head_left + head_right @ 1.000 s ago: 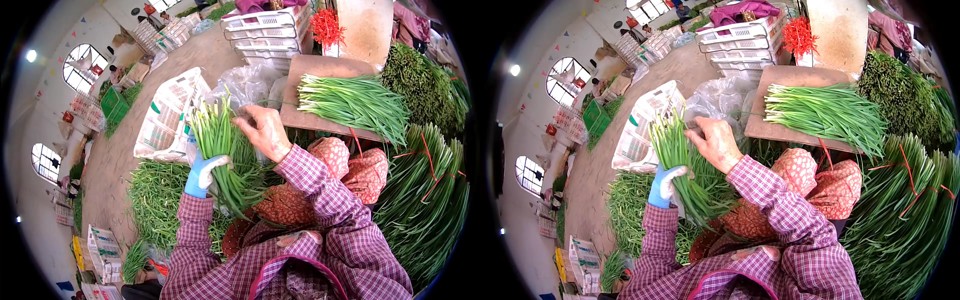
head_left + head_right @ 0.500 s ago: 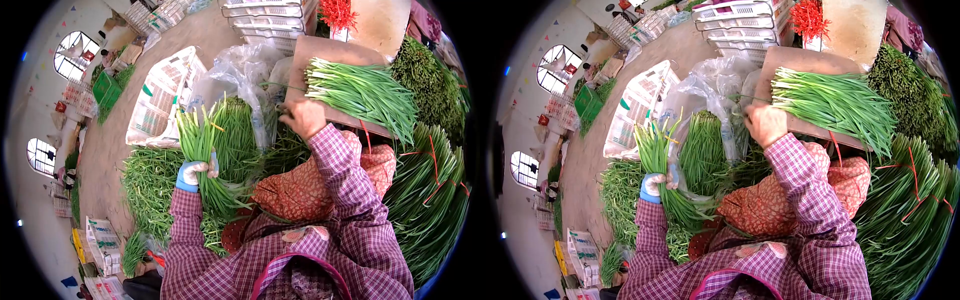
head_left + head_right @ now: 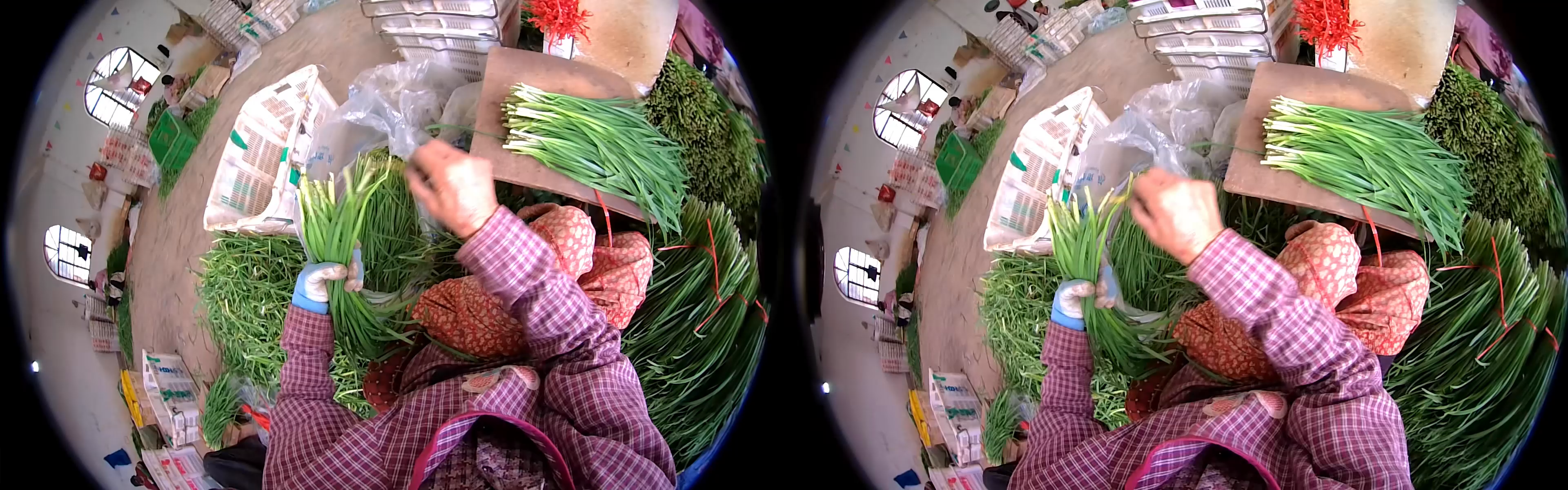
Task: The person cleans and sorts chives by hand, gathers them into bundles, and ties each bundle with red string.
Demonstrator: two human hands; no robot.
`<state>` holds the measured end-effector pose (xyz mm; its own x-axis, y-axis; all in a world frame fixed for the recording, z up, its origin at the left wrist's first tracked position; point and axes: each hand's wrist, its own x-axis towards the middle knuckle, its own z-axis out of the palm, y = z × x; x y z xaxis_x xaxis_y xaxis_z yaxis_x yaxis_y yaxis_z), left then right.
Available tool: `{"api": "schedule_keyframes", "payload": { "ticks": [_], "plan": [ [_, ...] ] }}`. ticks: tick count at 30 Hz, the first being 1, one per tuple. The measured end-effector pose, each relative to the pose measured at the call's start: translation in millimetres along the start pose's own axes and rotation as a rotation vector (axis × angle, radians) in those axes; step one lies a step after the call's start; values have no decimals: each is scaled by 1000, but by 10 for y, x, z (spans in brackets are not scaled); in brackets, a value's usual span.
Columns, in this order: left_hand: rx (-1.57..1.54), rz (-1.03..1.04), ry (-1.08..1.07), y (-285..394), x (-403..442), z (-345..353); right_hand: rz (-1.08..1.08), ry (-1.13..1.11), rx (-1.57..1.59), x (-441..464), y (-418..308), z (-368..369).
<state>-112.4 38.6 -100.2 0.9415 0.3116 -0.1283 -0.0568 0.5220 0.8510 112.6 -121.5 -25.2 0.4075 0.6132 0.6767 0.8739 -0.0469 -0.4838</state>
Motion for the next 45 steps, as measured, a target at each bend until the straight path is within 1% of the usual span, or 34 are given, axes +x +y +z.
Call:
{"api": "schedule_keyframes", "payload": {
  "ticks": [3,5,7,8,9,11,12,14,15,17,18,20,21,22,23,24,25,26,27,29,30,32,34,37,39,42,43,45],
  "plan": [
    [-80,2,-23,-18,-89,-135,108,47,-150,-35,404,-47],
    [-131,26,-58,-4,-110,-95,150,-42,-249,-175,800,160],
    [-144,13,-32,-21,-118,-51,288,-257,-81,-351,1077,578],
    [-162,-4,-60,-27,-92,-6,278,-301,68,-384,1025,693],
    [-179,-19,-88,-33,-69,21,338,-385,284,-332,879,724],
    [-169,-41,-85,-71,-41,27,382,-365,675,-249,623,824],
    [-140,-39,-110,-95,-16,44,382,-366,677,-190,465,791],
    [-75,-32,-140,-120,16,17,682,-397,1192,-46,178,608],
    [-76,-28,-137,-132,11,7,680,-403,1192,-14,156,571],
    [-59,-31,-75,-166,-3,-16,780,-243,1328,41,167,506],
    [-51,-42,-110,-167,15,-93,756,-120,1369,78,234,425],
    [-49,-31,-74,-158,3,-110,717,110,1455,174,591,272],
    [-41,-25,-45,-145,-13,-108,634,218,1489,239,700,84],
    [-39,-28,-11,-104,-46,-65,774,418,1460,300,817,-61],
    [-43,-21,-4,-103,-55,-98,566,376,1570,293,1072,-229],
    [-32,2,1,-105,-55,-149,528,523,1362,301,1205,-372],
    [-20,24,4,-99,-57,-161,582,578,1139,314,1231,-526],
    [11,24,69,-91,-79,-154,565,544,1004,265,1234,-558],
    [8,29,72,-84,-87,-117,546,512,869,203,1205,-577],
    [114,43,215,-86,-52,-13,743,373,750,96,1045,-250],
    [142,65,214,-96,-27,51,844,168,767,-35,999,-31],
    [173,68,227,-114,31,174,888,-163,887,-198,738,277],
    [234,64,232,-116,67,257,847,-332,1045,-199,370,451],
    [297,60,281,-154,68,365,799,-339,1020,-155,108,666],
    [340,49,270,-254,72,217,717,-316,1124,-173,156,878],
    [127,9,292,-424,84,29,727,-236,1059,-228,202,978],
    [124,9,295,-427,84,34,759,-188,1076,-202,129,843],
    [-82,-70,423,-418,76,44,802,-85,1100,-162,125,708]
  ]
}}
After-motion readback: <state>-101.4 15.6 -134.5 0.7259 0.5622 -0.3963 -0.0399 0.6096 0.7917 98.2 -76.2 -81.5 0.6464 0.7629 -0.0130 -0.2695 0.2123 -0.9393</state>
